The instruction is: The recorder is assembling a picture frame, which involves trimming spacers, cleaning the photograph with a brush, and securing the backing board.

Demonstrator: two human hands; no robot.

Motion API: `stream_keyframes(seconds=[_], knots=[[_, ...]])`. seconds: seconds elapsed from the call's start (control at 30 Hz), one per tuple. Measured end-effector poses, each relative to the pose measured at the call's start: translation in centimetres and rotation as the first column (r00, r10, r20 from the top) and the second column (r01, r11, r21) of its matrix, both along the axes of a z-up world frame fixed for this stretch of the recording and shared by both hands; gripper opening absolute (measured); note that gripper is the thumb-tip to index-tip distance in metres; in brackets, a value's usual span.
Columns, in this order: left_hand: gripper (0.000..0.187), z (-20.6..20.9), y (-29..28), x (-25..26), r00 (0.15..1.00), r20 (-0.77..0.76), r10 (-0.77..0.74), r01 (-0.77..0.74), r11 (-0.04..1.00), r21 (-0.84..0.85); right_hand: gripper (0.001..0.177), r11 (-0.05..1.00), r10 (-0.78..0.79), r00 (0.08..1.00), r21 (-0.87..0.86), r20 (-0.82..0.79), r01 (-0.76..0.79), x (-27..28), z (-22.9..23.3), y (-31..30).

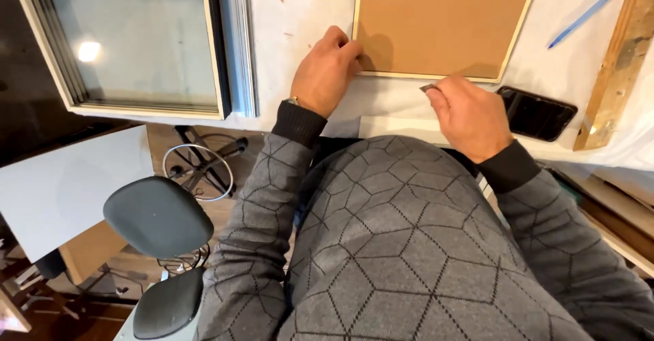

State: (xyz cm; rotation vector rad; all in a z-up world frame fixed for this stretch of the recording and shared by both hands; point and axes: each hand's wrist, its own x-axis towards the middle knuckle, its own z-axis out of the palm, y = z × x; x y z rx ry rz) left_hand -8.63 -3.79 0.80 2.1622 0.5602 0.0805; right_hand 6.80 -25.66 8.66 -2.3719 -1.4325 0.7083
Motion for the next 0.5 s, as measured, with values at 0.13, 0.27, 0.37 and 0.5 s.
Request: stream_keyframes(seconds=[0.13,0.27,0.37,0.5], knots=[[0.006,-1.3,-0.3,0.2,1.0,-0.025,0.014,-0.013,1.0,0.021,0.024,0.995,-0.006,1.0,0.104,-0.019,0.008,0.8,0.5,1.2],[0.013,-1.7,1.3,-2.7,0.933,0.049,0.358,-0.359,0.933,0.019,0.025,0.999,0.019,1.0,0.052,-0.022,-0.018,1.2,0.7,1.5],[0.025,0.9,2.4,-2.7,0.857,0.107,0.504,-0.509,0.861,0.019,0.023,0.998,-0.047,0.991,0.033,-0.124,0.051,2.8,0.5,0.2],[0.015,3.0,2.1,-2.4,0.843,0.093,0.53,-0.538,0.834,0.121,0.021,0.866,-0.471,0.728,-0.101,-0.499,0.49,6.2,-2.0,-3.6]])
